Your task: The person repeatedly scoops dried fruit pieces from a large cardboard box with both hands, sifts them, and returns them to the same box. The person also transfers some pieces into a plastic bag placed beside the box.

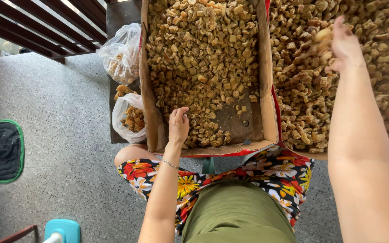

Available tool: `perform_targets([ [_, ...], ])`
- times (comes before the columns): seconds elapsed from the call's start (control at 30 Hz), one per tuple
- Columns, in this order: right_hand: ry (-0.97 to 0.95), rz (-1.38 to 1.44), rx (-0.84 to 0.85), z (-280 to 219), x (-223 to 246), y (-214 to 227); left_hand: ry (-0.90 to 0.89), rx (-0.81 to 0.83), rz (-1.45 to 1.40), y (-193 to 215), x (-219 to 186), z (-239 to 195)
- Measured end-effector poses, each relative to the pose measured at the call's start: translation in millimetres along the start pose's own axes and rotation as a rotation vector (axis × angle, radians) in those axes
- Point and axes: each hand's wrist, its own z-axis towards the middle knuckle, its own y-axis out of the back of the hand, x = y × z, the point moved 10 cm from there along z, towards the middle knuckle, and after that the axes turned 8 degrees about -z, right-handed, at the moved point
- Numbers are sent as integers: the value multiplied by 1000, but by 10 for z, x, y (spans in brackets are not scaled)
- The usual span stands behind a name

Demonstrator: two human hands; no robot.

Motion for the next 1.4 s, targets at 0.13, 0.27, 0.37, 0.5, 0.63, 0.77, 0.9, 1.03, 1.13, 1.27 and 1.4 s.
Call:
perform_targets([
  [0.13, 62, -261, -30, -22, 49, -268, 0, 2, -43, 31, -102, -9],
  [0.27, 445, -399, -156, 124, 424, -677, 179, 66, -167, 73, 13, 296],
  [0.37, 604, -120, -31, 151, 754, -1101, 66, -31, -158, 284, -48, 914],
  [0.5, 826, -229, 70, 156, 1389, -1815, -4, -160, -207, 486, -36, 1840],
  [0.63, 922, -373, 87, 445, 1766, -2360, -54, -113, -110, 355, 170, 2816],
  [0.77, 863, -581, 42, 844, 2033, -2740, 24, -18, -36, 120, 503, 3609],
  [0.9, 618, -728, 155, 985, 2011, -3008, 218, 142, 59, -179, 594, 3876],
  [1.03, 710, -878, 152, 713, 1942, -3089, 334, 253, 266, -330, 541, 3634],
  [1.13, 815, -917, 198, 374, 1811, -3154, 144, 281, 422, -294, 324, 3445],
  [1.27, 923, -861, 224, -113, 1514, -3279, 193, 366, 416, -362, 173, 2884],
  [1.4, 919, -873, 293, -554, 987, -3283, 149, 426, 424, -384, -22, 2139],
])
